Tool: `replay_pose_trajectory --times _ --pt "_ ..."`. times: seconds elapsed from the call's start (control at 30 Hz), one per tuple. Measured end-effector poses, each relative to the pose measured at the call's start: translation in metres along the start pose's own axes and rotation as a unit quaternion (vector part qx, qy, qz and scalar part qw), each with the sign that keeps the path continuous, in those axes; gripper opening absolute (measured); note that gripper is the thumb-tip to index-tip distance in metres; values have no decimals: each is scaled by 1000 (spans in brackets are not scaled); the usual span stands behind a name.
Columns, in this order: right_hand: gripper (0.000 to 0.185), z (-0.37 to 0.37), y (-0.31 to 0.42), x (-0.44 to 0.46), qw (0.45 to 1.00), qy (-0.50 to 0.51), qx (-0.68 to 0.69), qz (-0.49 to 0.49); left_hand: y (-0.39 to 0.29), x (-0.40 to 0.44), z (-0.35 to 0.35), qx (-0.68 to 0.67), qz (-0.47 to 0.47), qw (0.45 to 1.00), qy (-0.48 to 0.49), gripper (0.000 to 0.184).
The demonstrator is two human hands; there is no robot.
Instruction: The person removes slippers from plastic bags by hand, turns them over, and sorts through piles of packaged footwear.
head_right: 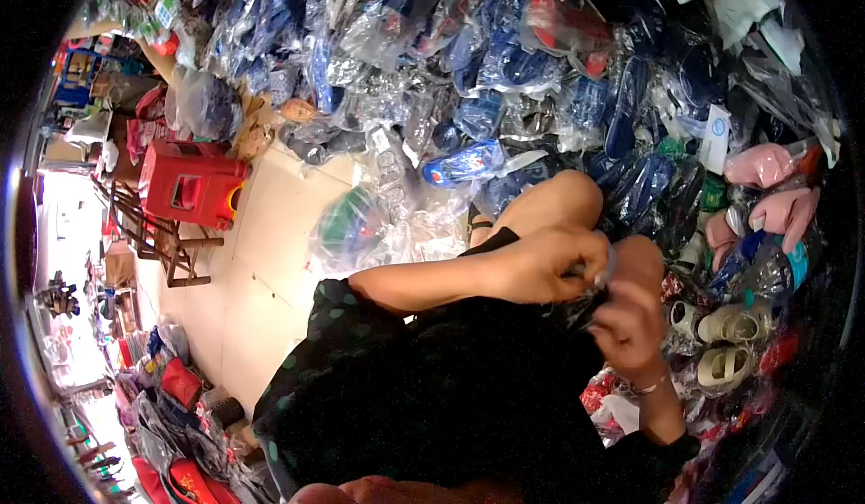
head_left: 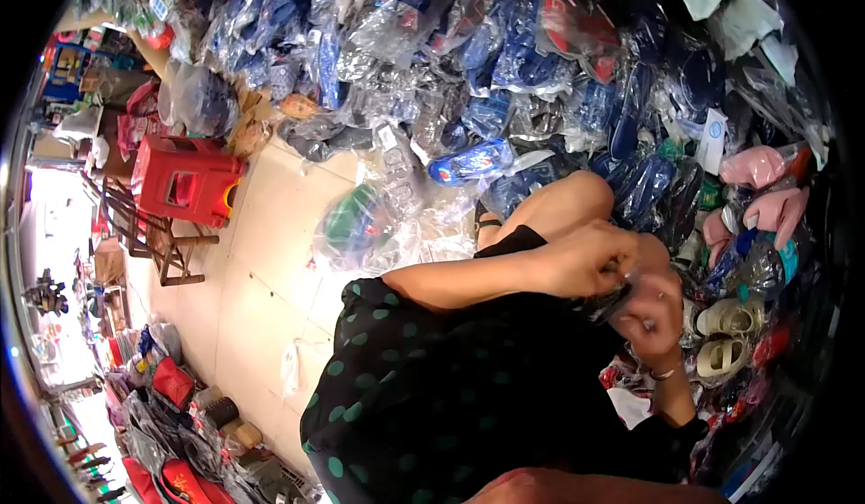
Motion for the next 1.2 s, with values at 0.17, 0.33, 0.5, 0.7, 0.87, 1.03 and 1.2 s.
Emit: replay_pose_trajectory --times 0.17,0.33,0.5,0.7,0.87,1.03,1.2 --pt "24 -14 -43 0 941 -27 242 -236 -18 8 -10 273 -186 944 20 12" --pt "24 -16 -38 10 882 15 333 -333 -11 15 -1 483 -380 787 -52 13" --pt "27 -5 -47 19 947 69 249 -191 -8 11 2 495 -307 812 -23 18" --pt "34 -4 -17 28 968 7 186 -167 -18 9 3 475 -260 839 56 13" --pt "32 -7 -34 -11 978 -46 89 -183 0 -19 -4 355 -191 909 105 12" --pt "35 8 -27 -24 982 -67 22 -175 -3 -22 -11 303 -124 939 105 19" --pt "34 -8 -45 -43 967 -81 77 -230 9 -37 -13 296 -56 945 130 19"
Point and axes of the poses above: each hand's wrist, its own x-axis towards the middle knuckle, its own z-axis out of the back of the hand, y = z × x, the point moved 2 cm from there along x, towards the middle knuckle, and after that the axes turned 5 degrees about -z, right-handed, at the moved point
